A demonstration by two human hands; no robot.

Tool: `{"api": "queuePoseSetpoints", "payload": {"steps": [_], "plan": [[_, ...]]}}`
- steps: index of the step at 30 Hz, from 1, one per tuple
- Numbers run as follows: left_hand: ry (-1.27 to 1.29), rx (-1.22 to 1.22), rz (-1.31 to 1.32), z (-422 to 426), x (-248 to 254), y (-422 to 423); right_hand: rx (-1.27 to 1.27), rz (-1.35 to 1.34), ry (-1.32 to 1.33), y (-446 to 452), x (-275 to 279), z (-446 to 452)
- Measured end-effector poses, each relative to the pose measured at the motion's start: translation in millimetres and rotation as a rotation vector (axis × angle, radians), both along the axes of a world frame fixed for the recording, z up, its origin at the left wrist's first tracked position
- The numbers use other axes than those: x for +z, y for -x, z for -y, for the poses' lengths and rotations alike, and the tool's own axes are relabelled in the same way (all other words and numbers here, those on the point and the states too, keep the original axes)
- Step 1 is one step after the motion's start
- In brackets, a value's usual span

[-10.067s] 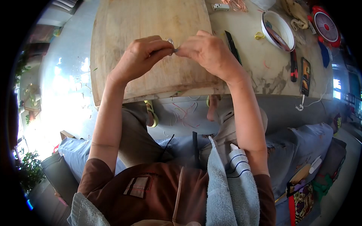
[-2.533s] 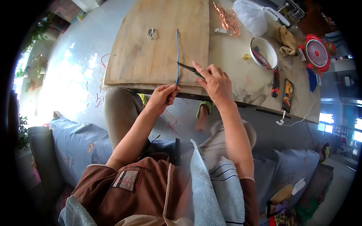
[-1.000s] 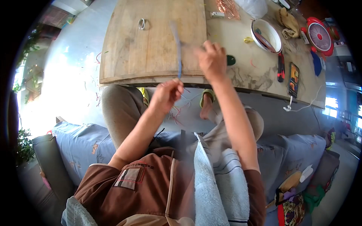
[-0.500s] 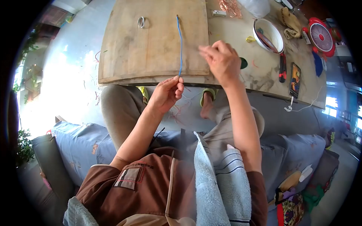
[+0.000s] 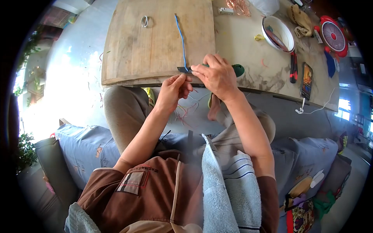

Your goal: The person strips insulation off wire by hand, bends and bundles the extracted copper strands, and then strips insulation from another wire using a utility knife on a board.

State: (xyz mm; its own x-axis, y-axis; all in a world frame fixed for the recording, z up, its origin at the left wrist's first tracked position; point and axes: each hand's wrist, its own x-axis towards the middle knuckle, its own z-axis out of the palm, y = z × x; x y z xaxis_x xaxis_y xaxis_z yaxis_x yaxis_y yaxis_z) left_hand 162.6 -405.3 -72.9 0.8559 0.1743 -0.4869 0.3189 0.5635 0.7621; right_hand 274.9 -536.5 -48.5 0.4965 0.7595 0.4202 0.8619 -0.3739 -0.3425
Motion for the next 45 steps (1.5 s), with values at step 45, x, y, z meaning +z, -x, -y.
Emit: {"api": "queuePoseSetpoints", "payload": {"steps": [45], "plan": [[-0.103,0.062,0.004,-3.9,-5.0,8.0,0.009,0.043,-0.050,10.7,-12.0,-9.4]]}}
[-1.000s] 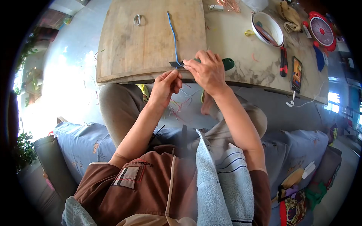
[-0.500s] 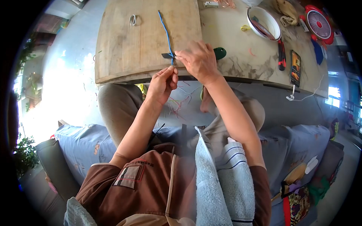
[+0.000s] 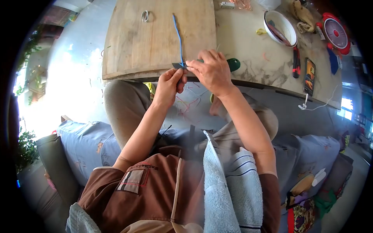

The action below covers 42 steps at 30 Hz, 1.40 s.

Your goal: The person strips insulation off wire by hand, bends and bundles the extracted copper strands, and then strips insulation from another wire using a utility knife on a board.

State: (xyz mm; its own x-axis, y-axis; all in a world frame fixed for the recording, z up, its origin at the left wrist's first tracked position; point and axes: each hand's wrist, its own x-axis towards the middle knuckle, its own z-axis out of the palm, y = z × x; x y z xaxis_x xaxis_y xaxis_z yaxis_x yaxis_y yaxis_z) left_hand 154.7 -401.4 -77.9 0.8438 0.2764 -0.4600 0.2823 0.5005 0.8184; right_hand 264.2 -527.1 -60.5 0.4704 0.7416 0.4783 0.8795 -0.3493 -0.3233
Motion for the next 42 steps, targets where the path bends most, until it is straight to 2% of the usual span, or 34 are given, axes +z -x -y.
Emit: {"api": "queuePoseSetpoints", "payload": {"steps": [3,6,12,20,23,30,33,36,42], "plan": [[0.022,0.074,0.033,5.4,-2.6,-0.7,0.000,0.015,0.010,1.9,1.2,2.1],[-0.008,0.015,-0.008,11.5,4.8,-3.7,-0.022,0.018,0.003,-0.2,-1.7,2.2],[0.014,0.059,-0.007,13.1,2.1,-5.5,-0.052,-0.007,0.009,-2.8,0.3,7.3],[-0.100,-0.017,-0.088,7.0,5.0,-7.2,-0.086,0.033,-0.026,-2.8,-7.1,8.6],[0.019,-0.018,-0.076,12.5,2.7,-2.8,-0.250,0.087,0.015,-31.4,-18.6,-4.9],[0.147,0.051,-0.069,12.0,8.0,-8.9,-0.194,0.006,-0.063,-41.8,2.7,-15.4],[0.191,0.055,-0.055,12.9,6.2,-8.1,-0.079,0.063,0.110,-23.6,8.0,4.1],[0.196,0.062,-0.026,14.2,1.6,-10.0,0.024,0.055,0.059,-11.4,1.7,10.5],[0.256,0.079,0.008,15.9,3.3,-10.0,-0.018,0.005,0.022,-7.6,-4.5,9.4]]}}
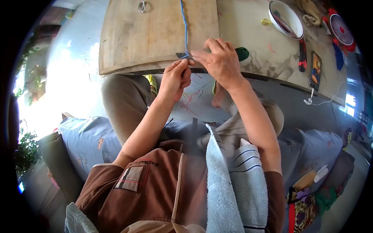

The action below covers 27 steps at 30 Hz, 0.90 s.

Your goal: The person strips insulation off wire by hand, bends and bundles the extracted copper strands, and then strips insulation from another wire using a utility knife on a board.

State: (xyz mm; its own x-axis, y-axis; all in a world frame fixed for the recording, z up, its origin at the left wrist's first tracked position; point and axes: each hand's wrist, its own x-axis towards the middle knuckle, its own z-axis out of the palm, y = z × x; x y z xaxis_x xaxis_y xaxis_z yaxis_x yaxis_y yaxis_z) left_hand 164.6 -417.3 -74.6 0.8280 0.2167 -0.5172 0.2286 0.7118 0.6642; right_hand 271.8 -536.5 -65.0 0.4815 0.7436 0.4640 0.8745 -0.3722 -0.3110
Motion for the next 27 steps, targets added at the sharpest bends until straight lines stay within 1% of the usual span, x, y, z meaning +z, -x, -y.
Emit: {"api": "queuePoseSetpoints", "payload": {"steps": [3,6,9,21,24,27], "plan": [[-0.010,0.012,0.011,0.3,-2.4,0.3,-0.019,0.014,-0.003,2.3,-0.7,1.0],[0.058,0.051,0.006,2.7,-4.9,-1.6,-0.012,0.005,-0.022,2.8,0.5,3.3],[0.065,0.064,-0.028,2.9,-0.3,-3.0,-0.036,0.005,-0.017,0.7,1.1,2.9],[0.029,0.029,-0.031,0.0,-2.6,-1.2,-0.035,-0.002,-0.008,-3.6,-0.8,1.3],[-0.023,0.007,-0.027,-1.1,-4.9,0.4,-0.061,0.012,-0.011,-0.9,-3.5,-0.9],[0.008,0.009,-0.008,-1.0,-6.5,0.6,-0.089,0.038,-0.029,0.4,-8.5,-3.9]]}}
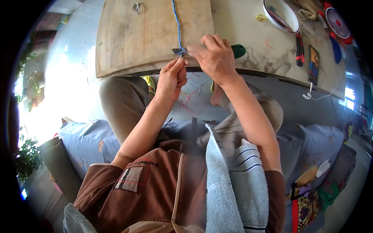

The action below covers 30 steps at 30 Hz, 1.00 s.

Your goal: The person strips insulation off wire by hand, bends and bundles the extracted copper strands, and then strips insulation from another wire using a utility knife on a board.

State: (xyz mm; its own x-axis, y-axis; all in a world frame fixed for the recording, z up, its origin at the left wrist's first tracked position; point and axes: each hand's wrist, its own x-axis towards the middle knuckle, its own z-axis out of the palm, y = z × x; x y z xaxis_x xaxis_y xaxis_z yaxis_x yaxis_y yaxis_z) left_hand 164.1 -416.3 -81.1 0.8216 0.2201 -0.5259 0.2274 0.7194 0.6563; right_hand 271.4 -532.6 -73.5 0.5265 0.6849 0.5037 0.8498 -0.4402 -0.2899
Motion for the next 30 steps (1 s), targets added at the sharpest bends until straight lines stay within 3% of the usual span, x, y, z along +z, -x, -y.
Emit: {"api": "queuePoseSetpoints", "payload": {"steps": [10,19,24,27,30], "plan": [[-0.001,0.025,0.000,2.4,-1.2,-1.7,-0.045,0.105,0.033,-17.7,-3.8,-24.3],[0.031,0.044,-0.007,2.7,-1.1,-3.2,-0.102,0.109,-0.113,-53.1,-14.9,-57.3],[0.046,-0.004,0.039,-1.2,0.8,0.2,-0.058,0.045,-0.076,-53.5,-4.9,-54.9],[0.040,-0.119,-0.065,3.4,16.0,18.5,0.017,-0.018,-0.007,-36.2,4.3,-46.1],[-0.023,-0.020,-0.126,12.6,29.3,17.0,0.041,-0.109,0.000,-20.8,5.8,-37.3]]}}
